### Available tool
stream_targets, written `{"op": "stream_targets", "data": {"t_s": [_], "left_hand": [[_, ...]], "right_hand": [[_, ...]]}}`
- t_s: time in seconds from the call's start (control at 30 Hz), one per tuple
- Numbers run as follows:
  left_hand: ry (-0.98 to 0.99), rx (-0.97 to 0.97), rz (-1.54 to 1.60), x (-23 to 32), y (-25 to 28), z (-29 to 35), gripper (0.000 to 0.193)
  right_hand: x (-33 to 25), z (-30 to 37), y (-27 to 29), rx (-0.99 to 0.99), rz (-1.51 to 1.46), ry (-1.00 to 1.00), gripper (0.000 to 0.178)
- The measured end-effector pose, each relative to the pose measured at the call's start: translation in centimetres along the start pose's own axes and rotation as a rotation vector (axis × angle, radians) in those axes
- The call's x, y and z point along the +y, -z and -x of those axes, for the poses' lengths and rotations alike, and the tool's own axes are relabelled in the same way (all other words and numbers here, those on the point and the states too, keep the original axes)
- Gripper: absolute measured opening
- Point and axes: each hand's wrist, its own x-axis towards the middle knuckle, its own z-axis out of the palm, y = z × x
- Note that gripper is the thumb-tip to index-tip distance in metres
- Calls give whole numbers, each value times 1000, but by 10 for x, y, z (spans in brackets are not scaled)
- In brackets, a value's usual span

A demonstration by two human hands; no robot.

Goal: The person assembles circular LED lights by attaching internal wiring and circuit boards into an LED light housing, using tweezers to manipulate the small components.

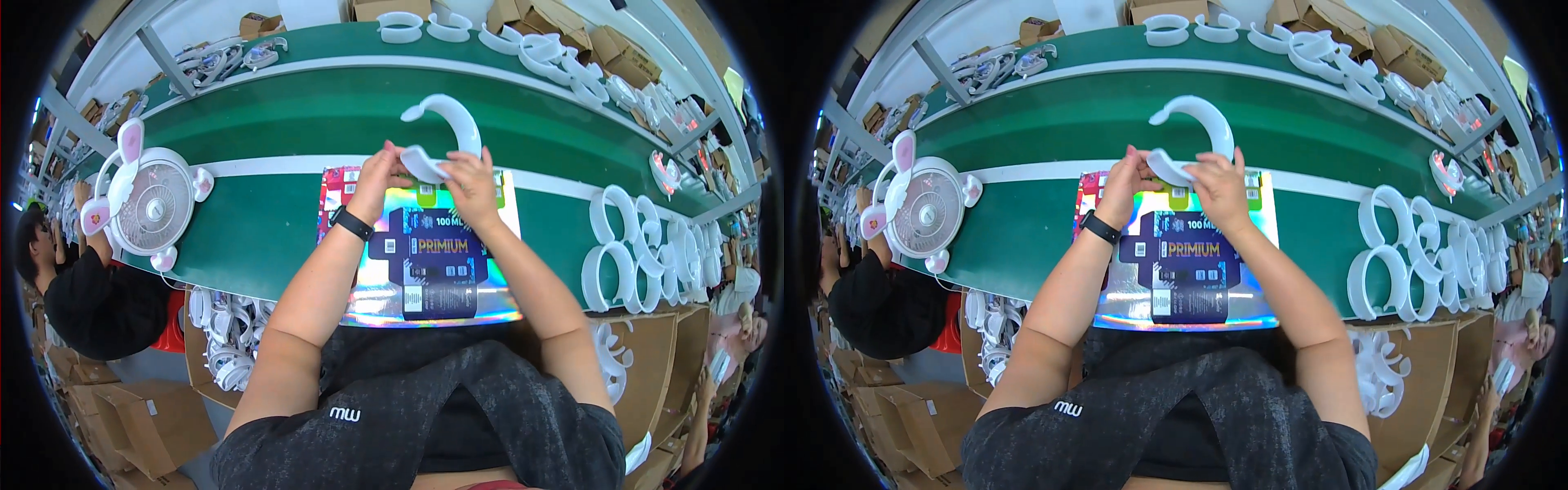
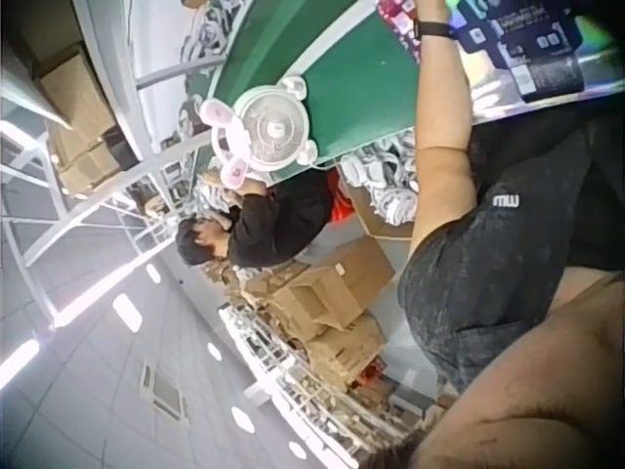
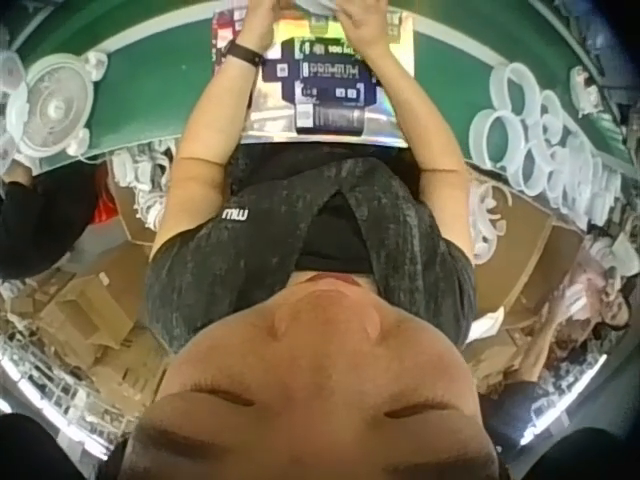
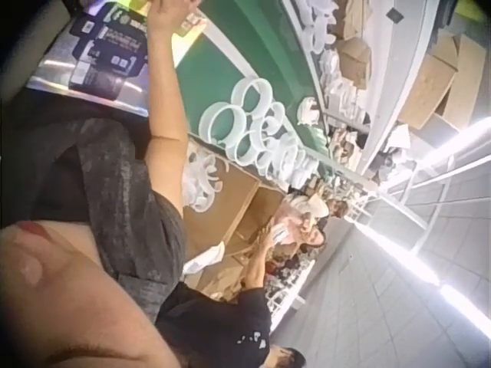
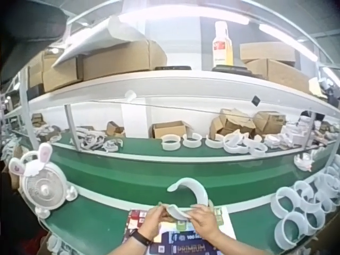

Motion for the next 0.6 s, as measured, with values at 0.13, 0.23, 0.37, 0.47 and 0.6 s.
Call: {"op": "stream_targets", "data": {"t_s": [0.13, 0.23, 0.37, 0.47, 0.6], "left_hand": [[113, -53, -168, -1, -3, 6, 25], [88, -97, -158, -1, -12, 3, 22], [60, -94, -140, -7, -13, 0, 18], [114, -49, -71, -3, -10, 0, 10], [97, -79, -2, 3, -13, 3, 11]], "right_hand": [[1, 7, -9, -35, -1, 58, 27], [13, 7, -6, -31, 20, 87, 27], [4, 1, 5, -48, -75, 69, 28], [5, 3, 6, 30, -205, 22, 43], [23, 7, 2, 276, -338, -324, 59]]}}
